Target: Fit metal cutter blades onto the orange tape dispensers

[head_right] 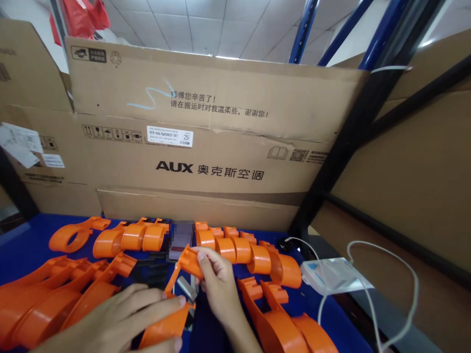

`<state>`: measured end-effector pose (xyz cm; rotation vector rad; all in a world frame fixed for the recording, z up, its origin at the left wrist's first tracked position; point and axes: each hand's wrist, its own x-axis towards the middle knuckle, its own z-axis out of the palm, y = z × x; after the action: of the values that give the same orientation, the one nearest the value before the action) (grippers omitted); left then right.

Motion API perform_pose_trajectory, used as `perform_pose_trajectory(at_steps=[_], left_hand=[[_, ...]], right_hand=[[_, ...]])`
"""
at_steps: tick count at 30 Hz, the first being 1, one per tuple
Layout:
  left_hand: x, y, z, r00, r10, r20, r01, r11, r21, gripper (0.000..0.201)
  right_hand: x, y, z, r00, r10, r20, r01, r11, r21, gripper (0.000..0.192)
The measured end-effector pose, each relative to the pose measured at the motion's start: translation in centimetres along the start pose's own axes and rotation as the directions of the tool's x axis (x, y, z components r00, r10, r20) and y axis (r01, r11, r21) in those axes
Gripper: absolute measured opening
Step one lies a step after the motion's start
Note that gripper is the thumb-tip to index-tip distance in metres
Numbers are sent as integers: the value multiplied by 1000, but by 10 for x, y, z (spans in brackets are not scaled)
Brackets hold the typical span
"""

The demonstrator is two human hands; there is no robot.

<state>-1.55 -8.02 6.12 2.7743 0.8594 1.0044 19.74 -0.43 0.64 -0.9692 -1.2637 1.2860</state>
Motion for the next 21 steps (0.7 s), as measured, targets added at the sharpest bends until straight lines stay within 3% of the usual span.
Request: perform_pose_trajectory(at_steps=[3, 5, 6, 7, 9, 10, 11, 13, 14, 16, 18, 19, 21], left_hand=[[-9, -11, 11, 1000, -1, -2, 1, 995, -99, 62], [-14, -20, 22, 984, -131, -117, 106, 973, -204, 73], [-14, -23, 29, 942, -301, -148, 247, 921, -303, 79], [-11, -26, 36, 872, -472, -130, 384, 824, -416, 72], [1, -29, 49, 746, -665, 38, 530, 558, -638, 57], [10, -29, 55, 729, -677, 107, 519, 443, -731, 50], [18, -30, 60, 738, -656, 160, 488, 355, -797, 45], [32, -32, 67, 739, -645, 191, 426, 228, -876, 31], [36, -35, 70, 713, -678, 179, 394, 176, -902, 25], [36, -44, 72, 598, -791, 130, 309, 78, -948, 26], [29, -56, 71, 477, -874, 94, 199, 3, -980, 30], [24, -61, 71, 445, -890, 99, 156, -32, -987, 30], [15, -69, 70, 425, -895, 135, 75, -113, -991, 29]], right_hand=[[1, -1, -1, 1000, 4, -29, -4, 1000, -8, 45], [1, -2, 0, 999, 16, -33, -15, 1000, 14, 46], [0, -3, 1, 999, 20, -34, -20, 1000, 21, 46], [-1, -3, 2, 999, 22, -32, -21, 1000, 22, 46], [-2, -2, 5, 1000, 12, -23, -11, 1000, 10, 46], [-2, -2, 6, 1000, 1, -18, -1, 1000, -2, 45], [-3, -1, 7, 1000, -16, -17, 15, 1000, -19, 44], [-2, 0, 8, 998, -63, -30, 61, 995, -73, 45], [-2, 0, 7, 994, -103, -39, 97, 988, -118, 46], [0, -1, 4, 978, -209, -24, 194, 939, -283, 45], [0, -3, -1, 953, -291, 77, 287, 801, -525, 38], [0, -4, -3, 943, -298, 149, 322, 699, -639, 32], [-1, -3, -6, 931, -235, 280, 362, 493, -791, 23]])
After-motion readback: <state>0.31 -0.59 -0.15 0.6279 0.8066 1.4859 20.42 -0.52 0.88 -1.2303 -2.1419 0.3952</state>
